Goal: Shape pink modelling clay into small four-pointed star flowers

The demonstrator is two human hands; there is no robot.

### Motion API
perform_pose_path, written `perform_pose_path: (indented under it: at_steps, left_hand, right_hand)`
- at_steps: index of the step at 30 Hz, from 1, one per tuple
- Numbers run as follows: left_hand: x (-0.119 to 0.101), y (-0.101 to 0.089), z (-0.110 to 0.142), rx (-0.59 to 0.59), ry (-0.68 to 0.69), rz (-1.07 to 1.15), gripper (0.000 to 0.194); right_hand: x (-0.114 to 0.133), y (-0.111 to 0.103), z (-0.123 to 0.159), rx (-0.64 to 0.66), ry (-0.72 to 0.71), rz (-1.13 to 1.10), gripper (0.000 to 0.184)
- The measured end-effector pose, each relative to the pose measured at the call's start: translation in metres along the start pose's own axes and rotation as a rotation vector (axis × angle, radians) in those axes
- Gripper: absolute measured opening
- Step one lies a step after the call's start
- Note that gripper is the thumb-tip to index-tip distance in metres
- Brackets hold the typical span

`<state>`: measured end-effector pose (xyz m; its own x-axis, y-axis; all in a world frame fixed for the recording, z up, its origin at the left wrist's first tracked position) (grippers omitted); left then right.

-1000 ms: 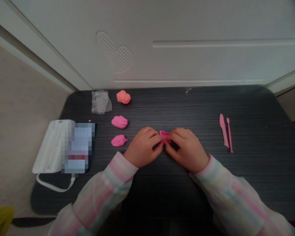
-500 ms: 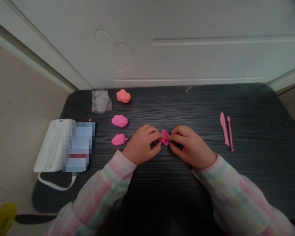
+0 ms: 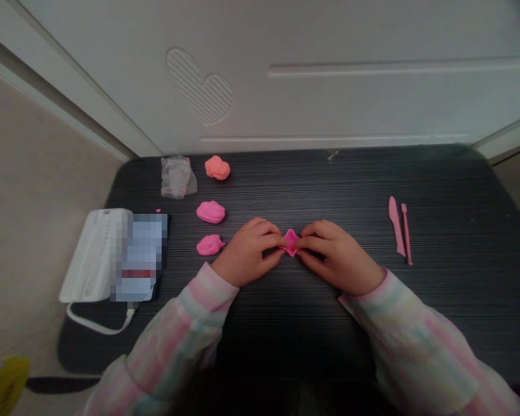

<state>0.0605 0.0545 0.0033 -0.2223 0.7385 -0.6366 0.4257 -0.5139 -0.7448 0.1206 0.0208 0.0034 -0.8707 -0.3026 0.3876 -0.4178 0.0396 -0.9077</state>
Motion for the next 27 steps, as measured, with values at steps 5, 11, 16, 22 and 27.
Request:
perform_pose_path:
  at_steps: [5, 11, 16, 22, 27]
  left_hand:
    - [-0.0009, 0.0013, -0.0006, -0.006, 0.018, -0.027, 0.012]
    - [-0.0018, 0.0026, 0.0011, -0.034, 0.041, -0.072, 0.015]
    - [-0.0018, 0.0028, 0.0023, -0.053, 0.041, -0.092, 0.016]
    - [-0.0005, 0.0019, 0.0018, -0.057, 0.032, -0.084, 0.016]
    - [-0.0006, 0.0018, 0.0014, -0.033, 0.029, -0.063, 0.014]
  right_hand:
    - [-0.0006, 0.0031, 0.0005, 0.027, -0.003, 0.006, 0.015]
    - [-0.0005, 0.0038, 0.0, 0.018, 0.001, 0.031, 0.014]
    - [-0.0003, 0.0034, -0.0007, 0.006, 0.007, 0.048, 0.013]
    - [-0.0005, 0.0026, -0.0001, 0.0, 0.002, 0.036, 0.013]
    - [-0.0012, 0.002, 0.0007, 0.009, 0.005, 0.011, 0.014]
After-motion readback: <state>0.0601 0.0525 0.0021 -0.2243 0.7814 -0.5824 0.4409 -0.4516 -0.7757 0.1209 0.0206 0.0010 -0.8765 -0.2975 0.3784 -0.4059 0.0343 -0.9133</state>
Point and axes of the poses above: each hand's wrist, its own z-axis away from the middle knuckle, its own y-axis out of the palm, x = y × z, the point moved 10 cm from there along -z, towards the middle knuckle, and after that the axes turned 4 degrees about z, right-handed, at the moved point
